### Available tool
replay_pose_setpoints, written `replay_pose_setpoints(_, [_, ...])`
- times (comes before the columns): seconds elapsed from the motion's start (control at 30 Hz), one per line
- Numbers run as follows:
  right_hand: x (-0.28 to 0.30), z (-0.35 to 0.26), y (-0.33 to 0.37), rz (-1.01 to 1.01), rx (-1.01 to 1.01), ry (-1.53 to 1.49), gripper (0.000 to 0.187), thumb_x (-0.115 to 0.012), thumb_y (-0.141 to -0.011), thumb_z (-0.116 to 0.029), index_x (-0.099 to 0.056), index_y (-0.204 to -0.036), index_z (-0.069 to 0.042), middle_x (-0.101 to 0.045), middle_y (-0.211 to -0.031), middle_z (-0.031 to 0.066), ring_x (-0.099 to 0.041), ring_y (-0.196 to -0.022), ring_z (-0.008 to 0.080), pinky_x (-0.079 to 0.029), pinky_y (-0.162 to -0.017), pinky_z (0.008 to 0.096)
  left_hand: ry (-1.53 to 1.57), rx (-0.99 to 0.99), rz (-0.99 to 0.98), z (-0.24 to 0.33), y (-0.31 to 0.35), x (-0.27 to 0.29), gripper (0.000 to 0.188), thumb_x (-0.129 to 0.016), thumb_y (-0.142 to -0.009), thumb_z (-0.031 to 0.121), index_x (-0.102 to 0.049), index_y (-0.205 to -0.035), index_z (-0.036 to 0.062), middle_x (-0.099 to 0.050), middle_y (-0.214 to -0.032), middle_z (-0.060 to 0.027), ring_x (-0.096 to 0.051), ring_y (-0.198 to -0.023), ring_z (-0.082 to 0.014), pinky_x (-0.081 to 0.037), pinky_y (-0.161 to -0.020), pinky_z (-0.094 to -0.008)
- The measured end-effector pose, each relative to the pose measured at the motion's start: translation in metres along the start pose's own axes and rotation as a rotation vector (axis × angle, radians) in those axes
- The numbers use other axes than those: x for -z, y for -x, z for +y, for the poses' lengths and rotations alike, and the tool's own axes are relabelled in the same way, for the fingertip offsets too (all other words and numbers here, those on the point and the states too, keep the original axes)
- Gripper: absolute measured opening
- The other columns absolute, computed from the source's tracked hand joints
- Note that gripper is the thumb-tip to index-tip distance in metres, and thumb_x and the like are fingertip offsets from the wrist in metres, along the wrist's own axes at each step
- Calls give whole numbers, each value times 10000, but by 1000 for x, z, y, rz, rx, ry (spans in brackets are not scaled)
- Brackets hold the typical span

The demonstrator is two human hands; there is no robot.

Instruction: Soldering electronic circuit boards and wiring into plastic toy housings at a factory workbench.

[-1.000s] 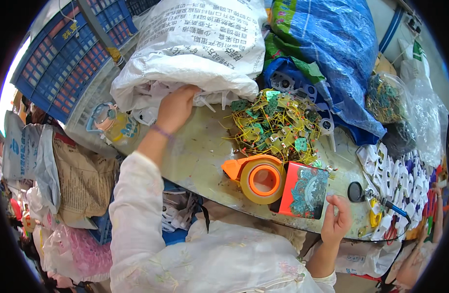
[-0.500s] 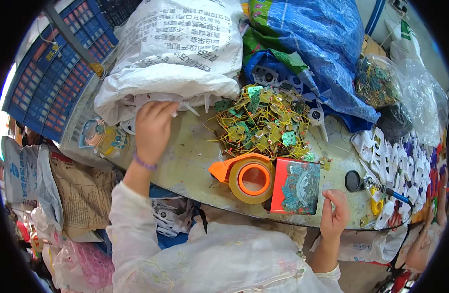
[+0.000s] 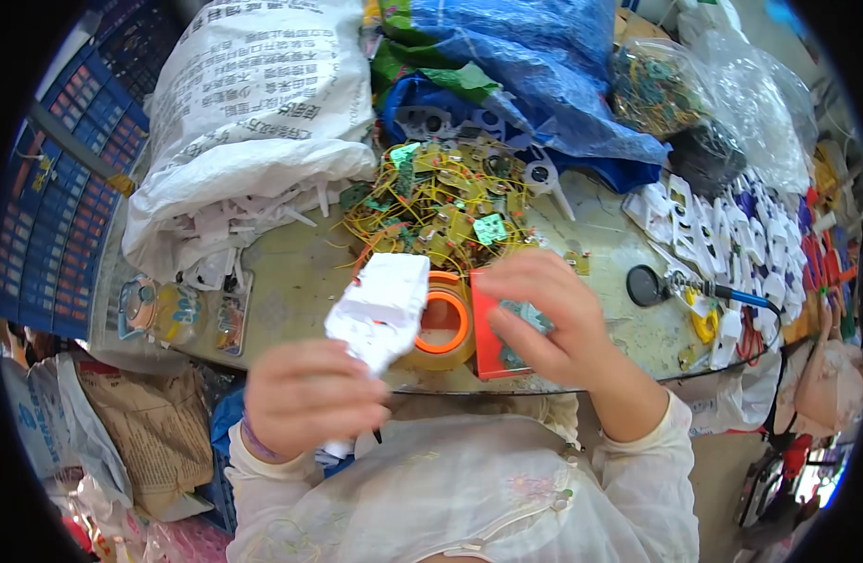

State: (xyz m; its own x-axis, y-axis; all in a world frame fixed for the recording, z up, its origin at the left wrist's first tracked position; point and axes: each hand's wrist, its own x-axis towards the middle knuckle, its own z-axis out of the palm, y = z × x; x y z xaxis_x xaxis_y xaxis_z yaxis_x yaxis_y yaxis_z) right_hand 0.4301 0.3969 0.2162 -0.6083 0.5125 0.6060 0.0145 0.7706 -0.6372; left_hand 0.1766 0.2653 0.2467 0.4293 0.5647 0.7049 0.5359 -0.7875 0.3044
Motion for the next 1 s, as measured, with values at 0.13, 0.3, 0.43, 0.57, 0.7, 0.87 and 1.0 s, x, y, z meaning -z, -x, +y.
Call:
replay_pose_setpoints(0.13, [-7, 6, -17, -95, -156, -98, 333, -672, -848, -129, -623, -1155, -8, -642, -1116, 137, -590, -1073, 284, -428, -958, 389, -167, -177, -328, 14, -15, -20, 176, -633, -820, 138, -678, -989, 133, -664, -1096, 0, -622, -973, -174, -526, -877, -340])
replay_pose_setpoints(0.3, [-13, 9, -30, -231, -258, -201, 311, -680, -858, -121, -644, -1151, -25, -664, -1080, 136, -637, -985, 253, -493, -844, 330, -203, -172, -304, 18, -6, -30, 191, -646, -807, 136, -670, -996, 140, -663, -1073, 4, -621, -978, -167, -502, -912, -358])
replay_pose_setpoints(0.43, [-6, 17, -23, -358, -251, -119, 213, -654, -843, -45, -695, -1052, -42, -679, -909, 104, -645, -828, 238, -498, -698, 334, -109, -63, -288, 14, 3, -24, 180, -653, -785, 90, -670, -951, 159, -666, -1066, 14, -617, -1019, -175, -455, -956, -453])
replay_pose_setpoints(0.57, [-8, 10, -19, -401, -155, 26, 239, -644, -823, -17, -689, -1056, -42, -648, -873, 103, -629, -798, 256, -494, -683, 349, 378, 242, 1, -9, 33, -22, 236, -571, -852, 47, -608, -1059, 154, -647, -933, -30, -605, -974, -248, -365, -1026, -469])
replay_pose_setpoints(0.7, [-16, -2, -8, -376, -34, 86, 278, -633, -784, 10, -680, -1053, -46, -612, -891, 96, -612, -796, 277, -495, -675, 369, 1199, 657, 565, -52, 39, -29, 415, -541, -950, 169, -427, -1334, 62, -524, -834, -77, -554, -812, -211, -422, -949, -435])
replay_pose_setpoints(0.87, [-13, -8, 8, -393, -1, 180, 264, -648, -758, -6, -686, -1014, -56, -631, -890, 88, -624, -798, 268, -507, -689, 372, 1203, 987, 176, -97, 20, -61, 622, -537, -972, 151, -196, -1480, 39, -569, -1057, -102, -593, -965, -189, -479, -883, -345])
replay_pose_setpoints(1.0, [-10, -1, 23, -350, -45, 256, 221, -660, -759, -27, -685, -975, -64, -639, -895, 85, -629, -798, 267, -511, -702, 377, 69, 702, 250, -90, 2, -91, 677, -649, -848, 92, -312, -1433, 35, -482, -1326, -183, -493, -1207, -310, -407, -997, -413])
